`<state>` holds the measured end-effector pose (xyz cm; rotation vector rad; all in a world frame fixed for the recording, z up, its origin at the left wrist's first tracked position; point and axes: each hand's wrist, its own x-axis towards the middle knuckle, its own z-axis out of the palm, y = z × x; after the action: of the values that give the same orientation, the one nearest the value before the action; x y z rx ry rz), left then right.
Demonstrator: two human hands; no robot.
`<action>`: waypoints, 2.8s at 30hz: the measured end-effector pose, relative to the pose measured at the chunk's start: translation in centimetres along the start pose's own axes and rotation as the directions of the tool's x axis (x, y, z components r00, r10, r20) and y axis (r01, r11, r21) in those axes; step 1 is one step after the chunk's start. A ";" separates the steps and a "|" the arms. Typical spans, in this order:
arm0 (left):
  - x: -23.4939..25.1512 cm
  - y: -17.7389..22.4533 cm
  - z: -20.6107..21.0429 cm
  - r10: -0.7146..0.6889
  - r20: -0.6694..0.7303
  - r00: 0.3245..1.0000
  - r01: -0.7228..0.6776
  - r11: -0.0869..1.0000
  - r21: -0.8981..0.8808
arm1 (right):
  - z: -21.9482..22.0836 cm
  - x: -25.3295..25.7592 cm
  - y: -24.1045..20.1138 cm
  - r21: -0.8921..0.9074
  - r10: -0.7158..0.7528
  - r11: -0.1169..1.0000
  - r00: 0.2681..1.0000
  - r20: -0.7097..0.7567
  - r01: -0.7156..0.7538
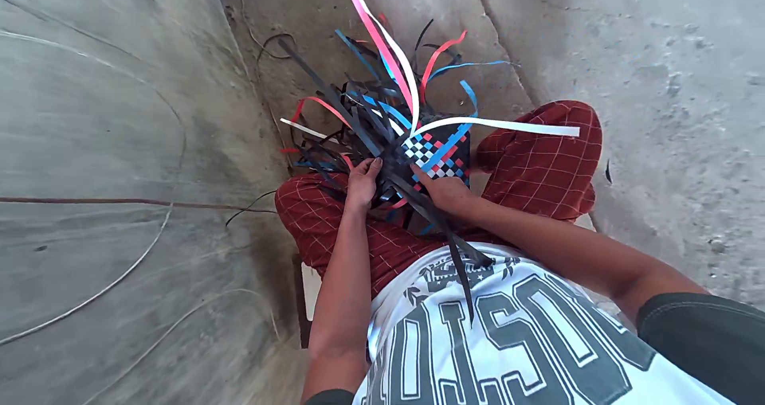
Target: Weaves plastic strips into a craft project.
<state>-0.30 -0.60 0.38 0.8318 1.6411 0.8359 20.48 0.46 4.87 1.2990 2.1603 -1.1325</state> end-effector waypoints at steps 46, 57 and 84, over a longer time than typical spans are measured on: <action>0.5 0.2 0.0 0.003 0.019 1.000 -0.003 0.999 0.032 | 0.6 -3.0 5.8 0.229 0.321 0.926 0.945 -0.055 -0.301; -1.4 0.9 0.8 0.093 0.164 0.982 -0.131 0.962 0.239 | -4.6 -0.1 -2.6 0.244 -0.400 0.695 0.646 -0.651 0.676; -1.1 2.4 1.3 -0.178 0.195 0.964 0.015 0.773 0.634 | -0.7 1.9 0.1 0.792 0.000 0.521 0.927 -0.374 0.319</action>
<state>1.47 -0.16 2.75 1.2424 1.7341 0.0675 19.62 2.12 4.00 1.7761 1.9876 -2.4161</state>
